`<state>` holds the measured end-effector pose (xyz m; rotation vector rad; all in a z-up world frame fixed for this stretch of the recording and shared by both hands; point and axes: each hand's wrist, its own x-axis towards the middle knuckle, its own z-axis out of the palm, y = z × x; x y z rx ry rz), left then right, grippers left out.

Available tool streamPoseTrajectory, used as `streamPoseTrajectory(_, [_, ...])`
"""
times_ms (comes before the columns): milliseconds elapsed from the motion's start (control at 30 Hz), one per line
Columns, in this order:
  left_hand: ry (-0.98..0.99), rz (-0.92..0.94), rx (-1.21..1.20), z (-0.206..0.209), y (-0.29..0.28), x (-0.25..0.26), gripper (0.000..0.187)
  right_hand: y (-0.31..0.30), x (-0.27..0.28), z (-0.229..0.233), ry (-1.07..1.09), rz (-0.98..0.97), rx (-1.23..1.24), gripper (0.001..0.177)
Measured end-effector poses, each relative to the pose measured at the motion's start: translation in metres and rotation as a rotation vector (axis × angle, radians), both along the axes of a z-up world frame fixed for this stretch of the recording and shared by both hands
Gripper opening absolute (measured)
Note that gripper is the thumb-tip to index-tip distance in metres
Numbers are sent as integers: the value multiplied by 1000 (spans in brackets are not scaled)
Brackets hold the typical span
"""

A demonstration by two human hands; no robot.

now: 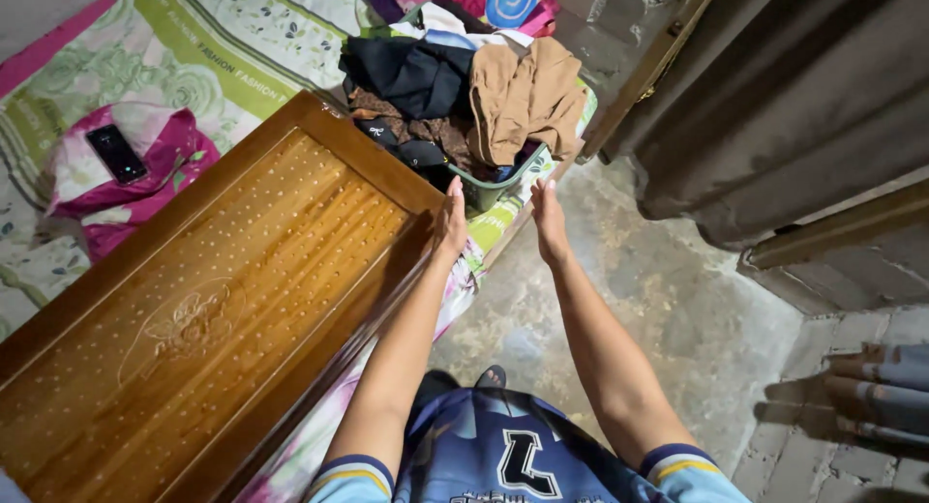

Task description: Folding trousers on a wooden chest in a bedroom environment.

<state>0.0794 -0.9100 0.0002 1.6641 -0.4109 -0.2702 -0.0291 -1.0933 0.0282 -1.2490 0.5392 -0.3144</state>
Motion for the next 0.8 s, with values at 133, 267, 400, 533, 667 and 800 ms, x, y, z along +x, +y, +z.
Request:
streamPoseTrajectory(133, [-10,-15,53,-9,-16,2,72,-15,8,-16,-6,18,33,91])
streamPoseTrajectory(267, [-10,-31,110,-10,-26,12,73,-24,20,-25,-3,29,73,90])
streamPoseTrajectory(400, [42,-39,134,-2,-41,30,73,-40,42,-39,-2,42,111,88])
streamPoseTrajectory(533, [54,-38,115,-3,-59,51,73,-53,66,-44,16,30,136,86])
streamPoseTrajectory(667, [15,-35,79,-26,-82,90,72,-63,104,-30,17,46,138,89])
streamPoseTrajectory(800, [13,-13,73,-47,-100,126,69,-77,151,-46,0,62,164,92])
